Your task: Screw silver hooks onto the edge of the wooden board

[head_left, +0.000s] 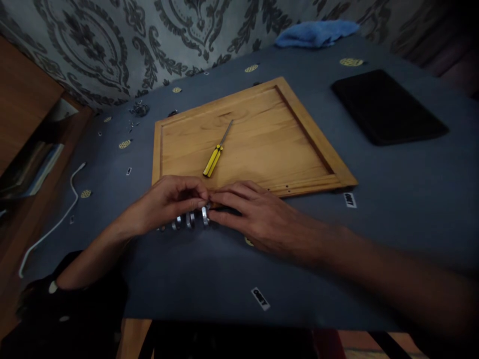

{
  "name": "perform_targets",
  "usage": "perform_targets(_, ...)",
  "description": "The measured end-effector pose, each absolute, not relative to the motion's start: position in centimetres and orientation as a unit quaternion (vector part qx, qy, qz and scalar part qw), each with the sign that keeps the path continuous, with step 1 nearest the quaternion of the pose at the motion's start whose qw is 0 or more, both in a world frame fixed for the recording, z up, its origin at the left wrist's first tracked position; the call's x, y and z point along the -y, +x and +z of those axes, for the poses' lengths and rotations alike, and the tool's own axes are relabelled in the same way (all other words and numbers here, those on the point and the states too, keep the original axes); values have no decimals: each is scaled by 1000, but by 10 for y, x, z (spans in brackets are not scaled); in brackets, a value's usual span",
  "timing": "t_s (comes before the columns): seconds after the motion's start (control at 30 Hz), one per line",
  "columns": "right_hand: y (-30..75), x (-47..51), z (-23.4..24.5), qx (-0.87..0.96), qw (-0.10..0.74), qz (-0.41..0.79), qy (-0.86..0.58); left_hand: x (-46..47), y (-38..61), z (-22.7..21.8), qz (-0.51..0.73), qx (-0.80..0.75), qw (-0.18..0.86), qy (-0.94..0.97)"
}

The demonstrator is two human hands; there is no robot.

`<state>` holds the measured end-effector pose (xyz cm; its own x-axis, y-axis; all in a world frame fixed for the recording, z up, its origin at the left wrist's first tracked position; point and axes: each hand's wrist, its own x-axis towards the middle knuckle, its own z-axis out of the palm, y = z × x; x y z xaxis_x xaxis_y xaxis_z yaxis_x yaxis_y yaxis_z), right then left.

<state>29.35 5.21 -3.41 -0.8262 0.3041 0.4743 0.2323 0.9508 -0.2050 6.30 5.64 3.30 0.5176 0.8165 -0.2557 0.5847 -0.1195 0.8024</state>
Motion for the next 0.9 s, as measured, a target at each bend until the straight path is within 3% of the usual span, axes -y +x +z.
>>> perform_targets(0.9, 293, -54, -36, 947, 276, 75, -147, -59, 60, 28, 136, -478, 480, 723)
